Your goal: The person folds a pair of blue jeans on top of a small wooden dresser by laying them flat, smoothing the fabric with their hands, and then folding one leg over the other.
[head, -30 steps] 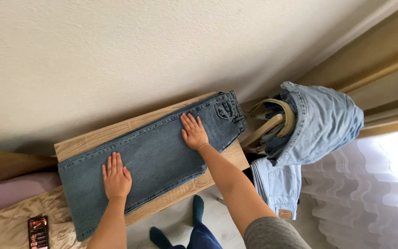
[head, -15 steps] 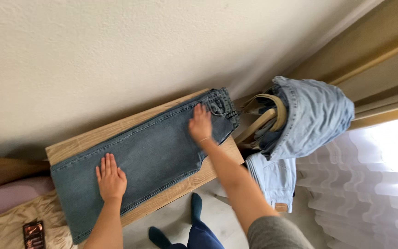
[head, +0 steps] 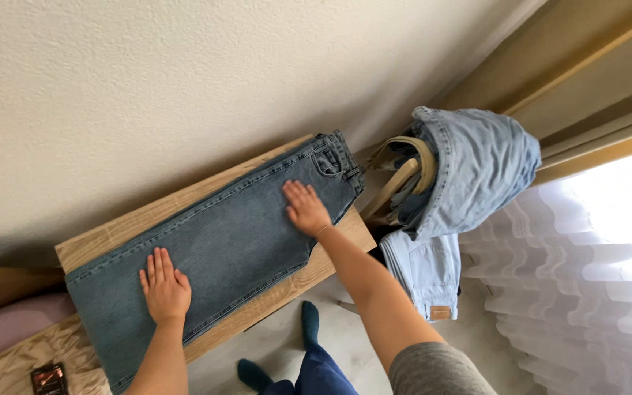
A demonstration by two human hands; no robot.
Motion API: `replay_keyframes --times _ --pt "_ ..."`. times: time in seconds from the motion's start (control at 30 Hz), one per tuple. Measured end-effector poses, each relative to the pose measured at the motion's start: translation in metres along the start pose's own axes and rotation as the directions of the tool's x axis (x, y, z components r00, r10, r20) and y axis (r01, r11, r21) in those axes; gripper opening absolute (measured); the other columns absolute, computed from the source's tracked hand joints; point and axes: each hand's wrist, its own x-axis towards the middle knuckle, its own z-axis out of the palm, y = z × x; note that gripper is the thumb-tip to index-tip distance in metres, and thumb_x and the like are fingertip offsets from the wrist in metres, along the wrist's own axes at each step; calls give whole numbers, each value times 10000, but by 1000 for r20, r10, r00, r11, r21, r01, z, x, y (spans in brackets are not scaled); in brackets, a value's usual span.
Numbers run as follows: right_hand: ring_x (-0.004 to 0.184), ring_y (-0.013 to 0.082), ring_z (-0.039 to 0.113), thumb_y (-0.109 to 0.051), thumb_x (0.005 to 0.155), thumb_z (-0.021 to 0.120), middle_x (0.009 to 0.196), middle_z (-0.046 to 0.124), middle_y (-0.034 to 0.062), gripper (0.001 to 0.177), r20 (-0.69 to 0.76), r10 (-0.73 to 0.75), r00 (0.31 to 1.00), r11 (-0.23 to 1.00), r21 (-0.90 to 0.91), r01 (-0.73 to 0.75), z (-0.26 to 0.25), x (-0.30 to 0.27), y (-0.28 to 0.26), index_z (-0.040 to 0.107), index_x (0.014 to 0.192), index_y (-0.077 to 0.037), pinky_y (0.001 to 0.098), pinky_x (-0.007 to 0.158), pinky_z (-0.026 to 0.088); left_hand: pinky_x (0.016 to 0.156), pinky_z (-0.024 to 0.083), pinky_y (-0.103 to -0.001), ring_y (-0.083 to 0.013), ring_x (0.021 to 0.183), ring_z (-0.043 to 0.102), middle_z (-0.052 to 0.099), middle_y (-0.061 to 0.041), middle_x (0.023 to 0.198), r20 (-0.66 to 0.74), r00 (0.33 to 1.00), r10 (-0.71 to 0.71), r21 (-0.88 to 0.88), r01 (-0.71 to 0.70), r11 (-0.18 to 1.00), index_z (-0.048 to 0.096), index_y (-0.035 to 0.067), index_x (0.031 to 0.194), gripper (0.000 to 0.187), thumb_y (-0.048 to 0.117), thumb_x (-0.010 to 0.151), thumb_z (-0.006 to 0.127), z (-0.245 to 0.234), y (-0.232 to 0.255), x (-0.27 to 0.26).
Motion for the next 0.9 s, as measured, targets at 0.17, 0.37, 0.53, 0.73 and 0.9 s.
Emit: replay_keyframes --times 0.17,0.37,0.53,0.73,0.9 --pt "1567 243 217 -453 1045 350 1688 278 69 660 -190 -46 981 991 -130 22 30 12 45 275 1623 -141 456 1277 145 1272 175 -517 -290 1546 312 349 -125 1686 -102 994 33 40 -29 999 336 63 1634 649 216 1004 338 20 -9 -2" --pt "1565 319 221 -412 972 449 1686 246 161 699 -283 -88 955 977 -213 27 32 18 51 332 1606 -143 463 1276 190 1242 260 -532 -291 1512 397 410 -117 1667 -171 984 47 103 -30 994 409 90 1617 672 181 952 437 26 -10 -4" --pt "1572 356 187 -391 902 459 1685 214 211 715 -273 -164 948 957 -278 85 36 30 56 411 1530 -52 475 1287 165 1243 278 -511 -252 1519 394 417 -77 1672 -204 979 3 150 28 988 436 126 1611 670 180 943 452 36 -2 -3" --pt "1592 296 113 -250 1003 331 1727 135 115 663 -178 -67 982 978 -206 29 33 34 57 214 1638 -98 457 1300 97 1248 262 -510 -318 1514 402 449 -171 1625 -218 973 -81 256 137 957 486 70 1556 570 248 1017 526 78 101 28" --pt "1587 267 137 -269 1015 346 1726 173 67 658 -159 -65 985 974 -223 28 32 33 58 214 1641 -113 441 1297 117 1242 228 -461 -234 1484 402 487 -70 1568 144 978 151 -356 -92 930 467 185 1545 516 279 1038 477 84 268 92"
